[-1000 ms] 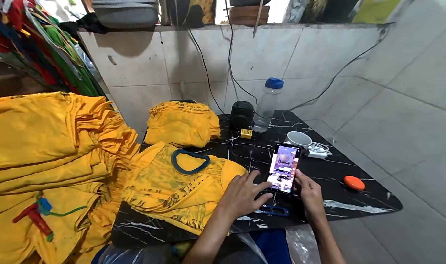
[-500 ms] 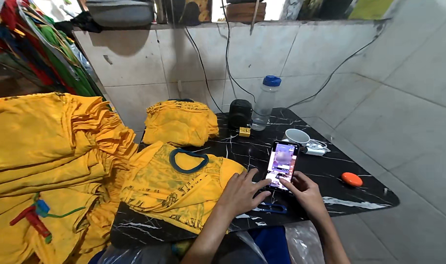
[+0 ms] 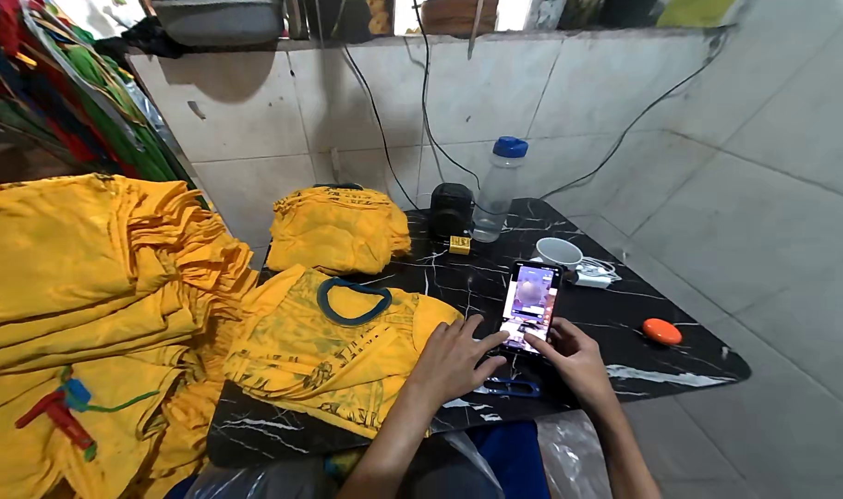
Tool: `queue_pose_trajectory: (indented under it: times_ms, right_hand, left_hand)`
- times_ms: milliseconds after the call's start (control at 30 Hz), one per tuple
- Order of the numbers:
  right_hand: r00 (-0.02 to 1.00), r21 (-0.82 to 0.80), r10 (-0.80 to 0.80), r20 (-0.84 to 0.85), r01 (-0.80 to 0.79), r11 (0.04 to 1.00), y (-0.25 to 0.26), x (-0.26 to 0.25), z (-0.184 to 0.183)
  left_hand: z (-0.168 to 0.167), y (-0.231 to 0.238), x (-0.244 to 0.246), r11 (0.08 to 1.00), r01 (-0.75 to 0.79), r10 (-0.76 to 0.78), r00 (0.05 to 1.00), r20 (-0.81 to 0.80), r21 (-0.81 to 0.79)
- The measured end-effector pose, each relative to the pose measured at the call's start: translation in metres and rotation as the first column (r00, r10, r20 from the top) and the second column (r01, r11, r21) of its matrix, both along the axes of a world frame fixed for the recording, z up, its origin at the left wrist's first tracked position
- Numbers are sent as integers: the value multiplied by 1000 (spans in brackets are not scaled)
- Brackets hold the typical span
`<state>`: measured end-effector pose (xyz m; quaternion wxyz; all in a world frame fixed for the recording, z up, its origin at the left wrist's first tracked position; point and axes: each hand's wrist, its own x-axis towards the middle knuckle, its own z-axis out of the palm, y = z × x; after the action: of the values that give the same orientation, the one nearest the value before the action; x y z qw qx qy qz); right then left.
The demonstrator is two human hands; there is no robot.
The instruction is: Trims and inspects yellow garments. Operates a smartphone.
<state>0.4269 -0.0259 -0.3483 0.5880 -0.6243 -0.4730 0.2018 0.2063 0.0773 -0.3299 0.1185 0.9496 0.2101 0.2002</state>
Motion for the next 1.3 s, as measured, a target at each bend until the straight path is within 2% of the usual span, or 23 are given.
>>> queue_pose_trajectory:
  times_ms: [833,1300]
  right_hand:
    - [1000,-9,5,-9,-5,1000,0,1,-1]
    - [997,-38,-72,-13,72,997,0,-2,7]
  left_hand:
    - [1,0,-1,1000,0,0,1000,0,17]
    - [1,0,-1,1000,4,-4,999,34,8]
